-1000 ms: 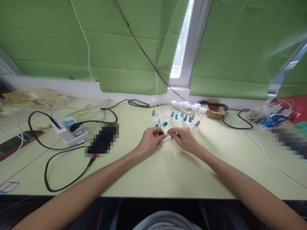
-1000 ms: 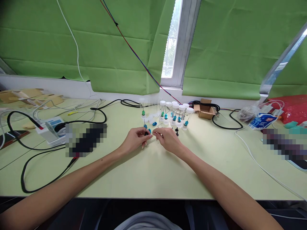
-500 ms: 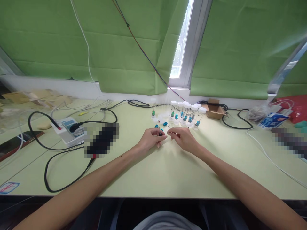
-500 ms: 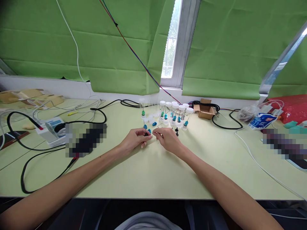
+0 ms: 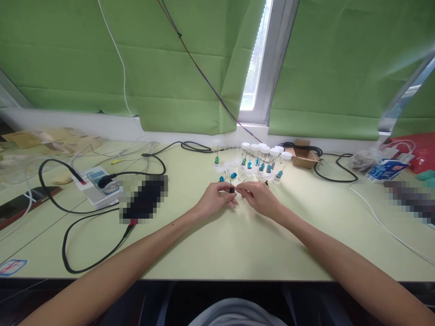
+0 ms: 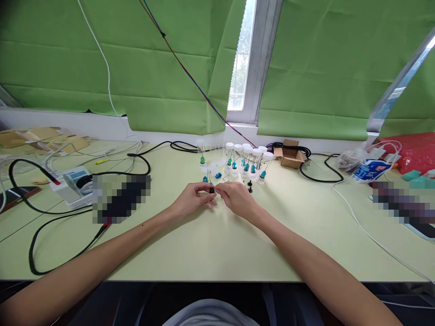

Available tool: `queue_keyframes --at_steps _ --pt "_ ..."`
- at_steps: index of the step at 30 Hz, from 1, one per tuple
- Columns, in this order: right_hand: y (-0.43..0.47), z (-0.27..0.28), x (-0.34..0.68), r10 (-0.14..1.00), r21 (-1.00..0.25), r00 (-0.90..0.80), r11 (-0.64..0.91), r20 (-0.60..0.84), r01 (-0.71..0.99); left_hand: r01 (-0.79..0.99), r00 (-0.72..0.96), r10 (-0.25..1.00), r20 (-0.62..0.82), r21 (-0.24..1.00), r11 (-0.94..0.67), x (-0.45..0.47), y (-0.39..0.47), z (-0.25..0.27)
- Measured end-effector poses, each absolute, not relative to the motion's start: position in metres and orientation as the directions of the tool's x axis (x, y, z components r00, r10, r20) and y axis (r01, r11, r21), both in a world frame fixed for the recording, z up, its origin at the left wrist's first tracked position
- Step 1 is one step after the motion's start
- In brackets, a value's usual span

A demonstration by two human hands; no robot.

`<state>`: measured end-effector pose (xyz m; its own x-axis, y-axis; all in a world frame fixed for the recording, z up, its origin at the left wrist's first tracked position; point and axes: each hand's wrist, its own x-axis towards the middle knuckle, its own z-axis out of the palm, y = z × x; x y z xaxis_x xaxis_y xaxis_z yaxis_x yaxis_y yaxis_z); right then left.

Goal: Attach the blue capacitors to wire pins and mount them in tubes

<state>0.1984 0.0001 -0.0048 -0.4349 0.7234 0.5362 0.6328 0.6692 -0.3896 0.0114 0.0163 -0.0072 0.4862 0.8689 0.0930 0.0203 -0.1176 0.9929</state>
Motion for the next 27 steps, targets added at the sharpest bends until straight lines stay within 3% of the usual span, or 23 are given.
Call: queue_keyframes --at_steps 27 --pt "-0.0028 -0.0062 0.1974 0.726 -0.288 -0.493 0.661 0.479 0.693 0.166 0.447 0.878 0.174 0.948 -0.272 0.0113 0.0152 -0.0121"
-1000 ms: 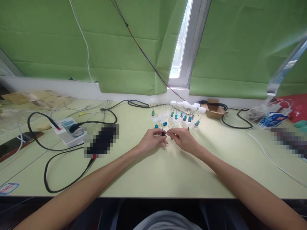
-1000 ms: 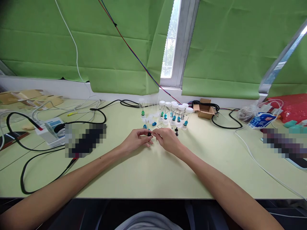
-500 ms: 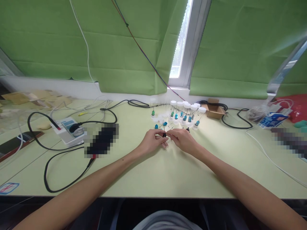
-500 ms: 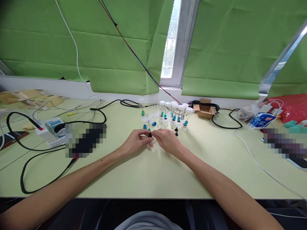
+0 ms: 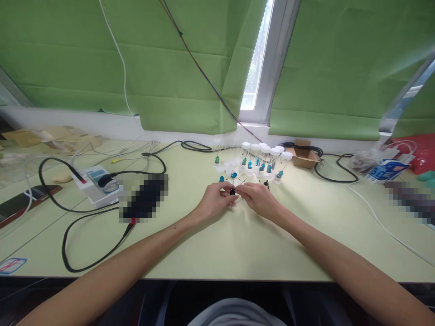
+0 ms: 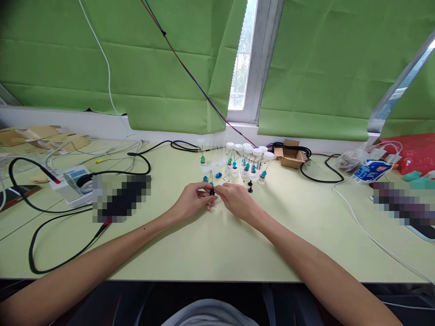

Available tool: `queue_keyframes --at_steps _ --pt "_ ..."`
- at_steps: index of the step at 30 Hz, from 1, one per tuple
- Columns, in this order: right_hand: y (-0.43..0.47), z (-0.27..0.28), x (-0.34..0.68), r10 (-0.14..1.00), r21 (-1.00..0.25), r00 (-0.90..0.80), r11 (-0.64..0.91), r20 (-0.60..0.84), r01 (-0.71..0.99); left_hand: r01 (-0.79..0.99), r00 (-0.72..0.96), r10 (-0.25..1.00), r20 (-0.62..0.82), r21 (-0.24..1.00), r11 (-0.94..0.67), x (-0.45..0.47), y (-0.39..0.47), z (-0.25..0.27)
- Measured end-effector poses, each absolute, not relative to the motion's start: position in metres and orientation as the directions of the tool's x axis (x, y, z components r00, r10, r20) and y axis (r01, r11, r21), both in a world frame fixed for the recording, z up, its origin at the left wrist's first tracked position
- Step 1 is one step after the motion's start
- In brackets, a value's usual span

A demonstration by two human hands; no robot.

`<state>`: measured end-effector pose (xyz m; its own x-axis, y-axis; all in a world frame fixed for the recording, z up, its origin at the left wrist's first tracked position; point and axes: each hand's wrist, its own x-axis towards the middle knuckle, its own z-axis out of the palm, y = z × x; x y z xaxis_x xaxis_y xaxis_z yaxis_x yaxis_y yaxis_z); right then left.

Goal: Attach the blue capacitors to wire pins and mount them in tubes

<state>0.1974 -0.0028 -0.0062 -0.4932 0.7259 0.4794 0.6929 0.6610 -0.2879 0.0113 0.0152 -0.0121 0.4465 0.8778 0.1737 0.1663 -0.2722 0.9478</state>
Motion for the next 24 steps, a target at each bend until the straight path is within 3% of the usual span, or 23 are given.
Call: queue_keyframes --at_steps 15,20,24 --pt "0.0008 -0.0079 0.1970 0.729 -0.473 -0.424 0.677 0.538 0.564 0.186 0.403 0.879 0.254 0.918 -0.350 0.0122 0.0092 -0.0088" --pt "-0.0003 -0.0054 0.1965 0.816 -0.642 -0.329 0.577 0.475 0.504 0.205 0.405 0.874 0.269 0.905 -0.374 0.0115 0.0103 -0.0093" --pt "-0.0015 0.0003 0.1967 0.897 -0.812 -0.287 0.430 0.335 0.396 0.215 0.395 0.873 0.286 0.895 -0.390 0.0113 0.0120 -0.0117"
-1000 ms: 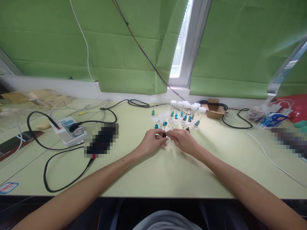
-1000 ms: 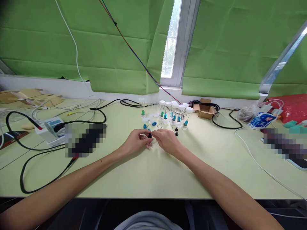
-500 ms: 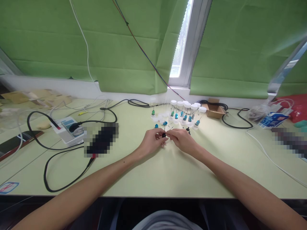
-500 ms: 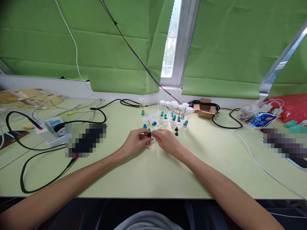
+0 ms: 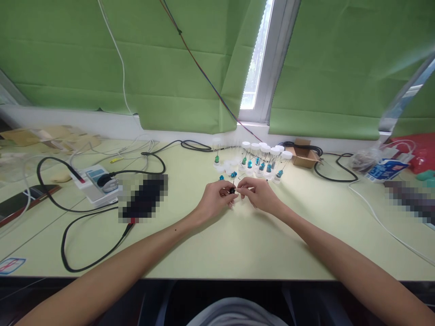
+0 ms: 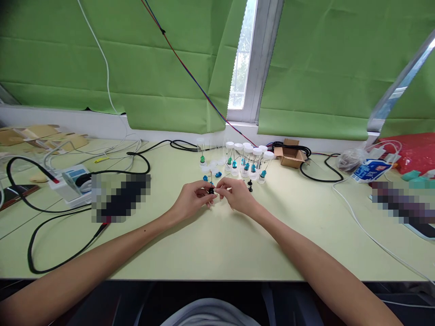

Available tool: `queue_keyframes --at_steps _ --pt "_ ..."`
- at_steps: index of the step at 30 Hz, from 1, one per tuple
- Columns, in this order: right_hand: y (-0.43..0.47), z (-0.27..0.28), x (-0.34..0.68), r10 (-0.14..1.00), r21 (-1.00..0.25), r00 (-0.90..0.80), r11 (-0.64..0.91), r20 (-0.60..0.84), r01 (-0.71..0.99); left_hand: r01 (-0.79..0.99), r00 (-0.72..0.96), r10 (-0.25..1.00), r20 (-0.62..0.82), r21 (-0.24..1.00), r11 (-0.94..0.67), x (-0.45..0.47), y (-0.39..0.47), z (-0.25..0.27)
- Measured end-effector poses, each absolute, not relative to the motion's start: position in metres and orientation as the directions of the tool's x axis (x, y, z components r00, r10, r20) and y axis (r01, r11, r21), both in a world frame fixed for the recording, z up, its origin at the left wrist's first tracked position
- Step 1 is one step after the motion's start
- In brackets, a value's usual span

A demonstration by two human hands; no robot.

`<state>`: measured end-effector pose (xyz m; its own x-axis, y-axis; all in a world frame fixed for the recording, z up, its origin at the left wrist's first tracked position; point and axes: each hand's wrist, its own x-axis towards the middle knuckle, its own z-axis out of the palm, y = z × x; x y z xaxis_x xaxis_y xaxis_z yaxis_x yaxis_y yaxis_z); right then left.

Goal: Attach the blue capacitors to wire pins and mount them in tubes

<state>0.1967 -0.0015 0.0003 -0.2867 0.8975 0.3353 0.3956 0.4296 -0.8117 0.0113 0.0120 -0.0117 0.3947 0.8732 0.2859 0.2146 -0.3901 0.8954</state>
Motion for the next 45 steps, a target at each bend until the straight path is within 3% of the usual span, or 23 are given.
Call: queue_keyframes --at_steps 12,30,37,45 --pt "0.002 0.004 0.203 0.925 -0.989 -0.358 0.144 0.127 0.023 0.209 0.408 0.860 0.306 0.886 -0.414 0.012 0.010 -0.007" --pt "0.002 0.003 0.200 0.909 -0.959 -0.399 -0.211 -0.122 -0.187 0.122 0.445 0.844 0.298 0.914 -0.387 0.011 0.009 -0.001" --pt "0.003 0.001 0.196 0.922 -0.964 -0.376 -0.178 -0.093 -0.199 0.109 0.441 0.866 0.237 0.943 -0.314 0.011 0.011 0.001" --pt "0.001 0.005 0.194 0.967 -0.980 -0.168 0.178 0.190 -0.085 0.003 0.353 0.908 0.226 0.970 -0.242 0.006 0.020 0.004"
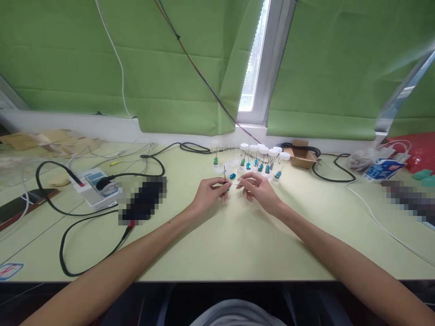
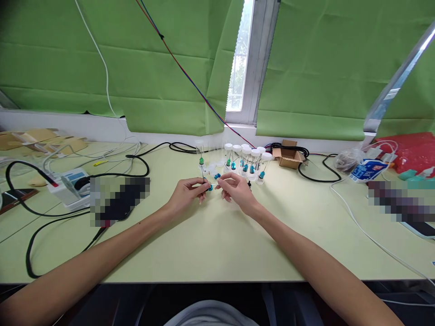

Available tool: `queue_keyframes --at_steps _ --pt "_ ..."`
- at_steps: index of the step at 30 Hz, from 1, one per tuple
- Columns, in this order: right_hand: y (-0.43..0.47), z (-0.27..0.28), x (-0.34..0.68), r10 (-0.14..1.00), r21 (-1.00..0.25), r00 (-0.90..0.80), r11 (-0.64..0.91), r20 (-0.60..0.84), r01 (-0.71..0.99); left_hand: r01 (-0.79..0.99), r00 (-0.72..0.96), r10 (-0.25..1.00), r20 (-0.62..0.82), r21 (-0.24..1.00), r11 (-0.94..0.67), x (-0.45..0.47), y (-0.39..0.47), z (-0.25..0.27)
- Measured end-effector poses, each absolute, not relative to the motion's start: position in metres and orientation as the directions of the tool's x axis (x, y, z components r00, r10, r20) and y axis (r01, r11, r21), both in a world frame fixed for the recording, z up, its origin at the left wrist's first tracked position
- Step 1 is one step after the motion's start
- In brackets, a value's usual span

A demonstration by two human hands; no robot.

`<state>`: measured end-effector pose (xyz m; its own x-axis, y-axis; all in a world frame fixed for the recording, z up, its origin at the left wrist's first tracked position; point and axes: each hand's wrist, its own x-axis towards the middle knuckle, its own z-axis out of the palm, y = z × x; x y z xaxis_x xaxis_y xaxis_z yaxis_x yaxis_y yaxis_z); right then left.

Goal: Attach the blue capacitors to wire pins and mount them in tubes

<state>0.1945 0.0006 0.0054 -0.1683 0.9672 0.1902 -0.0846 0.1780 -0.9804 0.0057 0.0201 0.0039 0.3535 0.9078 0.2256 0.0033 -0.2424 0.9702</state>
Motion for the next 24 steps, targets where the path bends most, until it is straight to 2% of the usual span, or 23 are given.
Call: queue_keyframes --at_steps 5,10,18,24 --pt "0.0013 0.0027 0.1951 0.918 -0.930 -0.155 0.367 0.365 -0.023 -0.006 0.336 0.913 0.229 0.970 -0.242 0.0063 0.0208 0.0024" --pt "0.0007 0.0022 0.1932 0.899 -0.908 -0.148 0.420 0.413 0.015 0.020 0.334 0.910 0.245 0.964 -0.267 0.0061 0.0193 0.0007" --pt "0.0038 -0.0012 0.1936 0.919 -0.927 -0.126 0.370 0.374 -0.058 0.058 0.318 0.917 0.240 0.961 -0.271 0.0073 0.0188 -0.0009" --pt "0.0048 -0.0041 0.1938 0.957 -0.956 -0.137 0.228 0.255 -0.182 0.073 0.346 0.904 0.251 0.953 -0.293 0.0072 0.0168 0.0005"
